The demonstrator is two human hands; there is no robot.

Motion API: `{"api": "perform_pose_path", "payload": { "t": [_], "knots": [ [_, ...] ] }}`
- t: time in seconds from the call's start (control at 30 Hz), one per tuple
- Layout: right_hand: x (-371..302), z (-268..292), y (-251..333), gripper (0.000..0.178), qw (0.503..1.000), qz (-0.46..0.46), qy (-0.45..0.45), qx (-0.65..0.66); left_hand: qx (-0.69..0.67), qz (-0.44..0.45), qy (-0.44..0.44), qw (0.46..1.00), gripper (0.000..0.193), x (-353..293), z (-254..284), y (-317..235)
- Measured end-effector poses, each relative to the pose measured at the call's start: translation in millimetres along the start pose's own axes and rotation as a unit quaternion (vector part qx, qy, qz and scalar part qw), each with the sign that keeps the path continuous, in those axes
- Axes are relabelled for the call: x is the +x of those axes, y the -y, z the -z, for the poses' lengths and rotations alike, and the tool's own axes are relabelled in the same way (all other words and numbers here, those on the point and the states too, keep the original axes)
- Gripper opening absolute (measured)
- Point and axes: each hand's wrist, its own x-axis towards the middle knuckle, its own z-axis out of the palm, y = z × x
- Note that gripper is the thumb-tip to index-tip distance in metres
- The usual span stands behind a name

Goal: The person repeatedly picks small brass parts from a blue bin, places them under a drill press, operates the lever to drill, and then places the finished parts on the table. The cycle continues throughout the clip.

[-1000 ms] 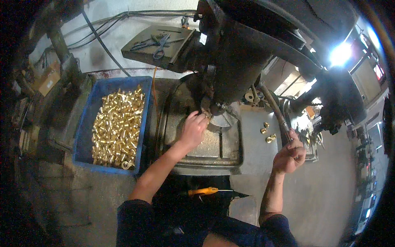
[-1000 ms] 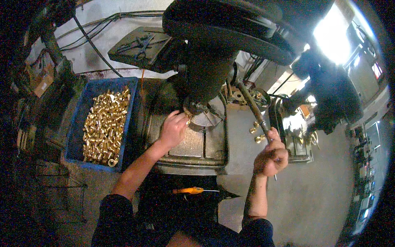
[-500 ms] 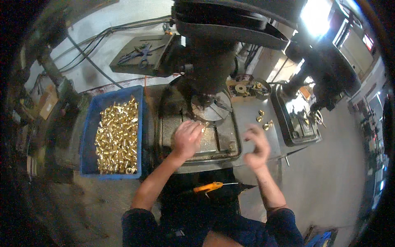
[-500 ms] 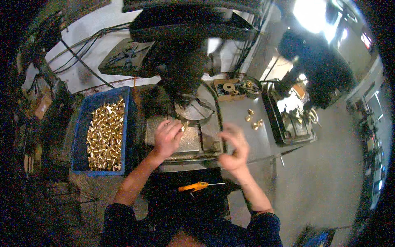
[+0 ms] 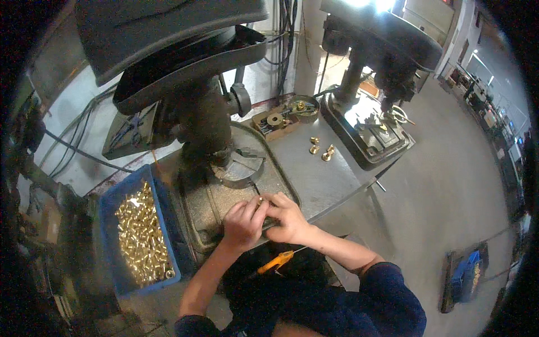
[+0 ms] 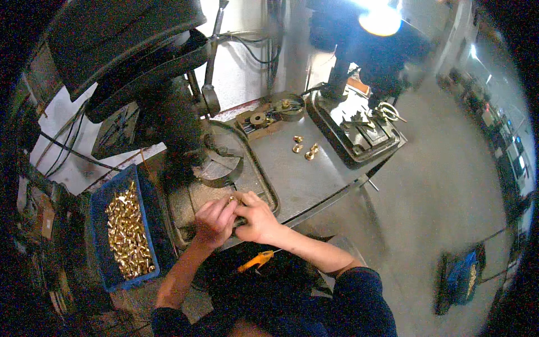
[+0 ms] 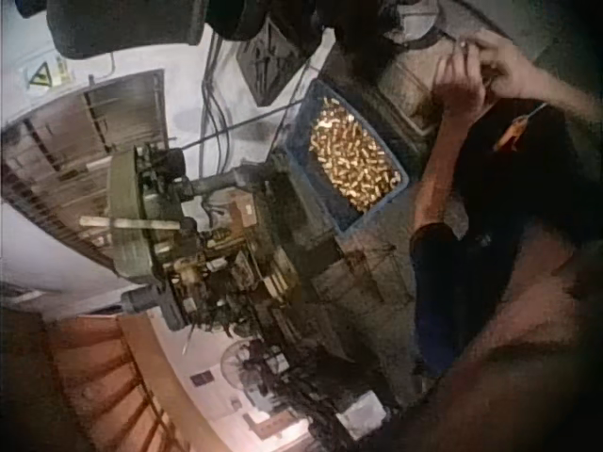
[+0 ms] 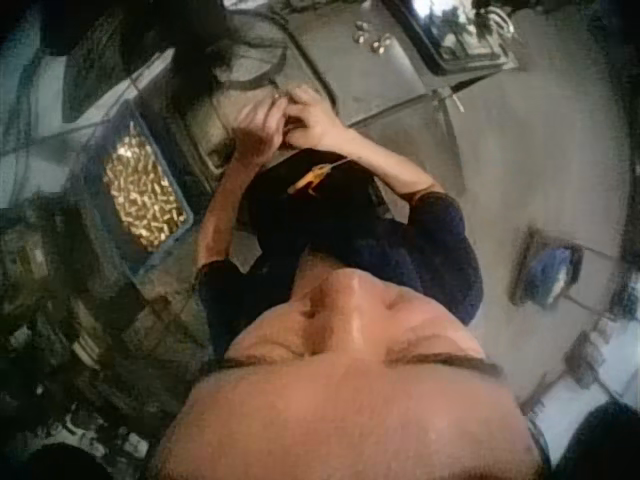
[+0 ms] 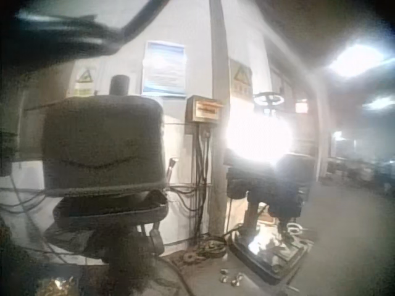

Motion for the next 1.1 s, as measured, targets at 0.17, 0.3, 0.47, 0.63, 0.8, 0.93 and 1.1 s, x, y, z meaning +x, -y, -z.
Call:
{"api": "perform_pose_path", "payload": {
  "t": [0.17,0.3,0.47,0.63,0.8,0.93,1.1],
  "knots": [
    [-17.1,35.9,-78.2,0.040,0.981,-0.194,0.021,0.010,0.067,0.015,0.080,0.994,0.035,-33.0,60.8,15.5],
    [-58.0,97.5,-178.8,0.032,0.908,-0.408,-0.073,-0.053,0.118,0.264,0.120,0.950,0.040,-75.0,134.7,57.3],
    [-75.1,116.5,-285.2,0.031,0.903,-0.346,-0.021,-0.253,0.140,0.455,0.046,0.878,0.033,-161.9,181.4,130.3],
    [-73.3,120.5,-351.1,0.034,0.934,-0.208,-0.117,-0.265,0.097,0.533,0.135,0.830,0.040,-189.6,174.5,160.6],
    [-50.9,112.3,-292.1,0.036,0.926,-0.298,-0.116,-0.199,0.171,0.521,0.231,0.804,0.033,-201.1,129.6,187.3],
    [-43.8,109.0,-217.0,0.031,0.940,-0.315,-0.128,0.006,0.214,0.476,0.351,0.777,0.025,-198.6,113.0,199.8],
    [-69.8,109.9,-232.4,0.023,0.950,-0.281,-0.135,-0.010,0.196,0.505,0.346,0.766,0.023,-181.5,121.8,200.7]
  ]
}}
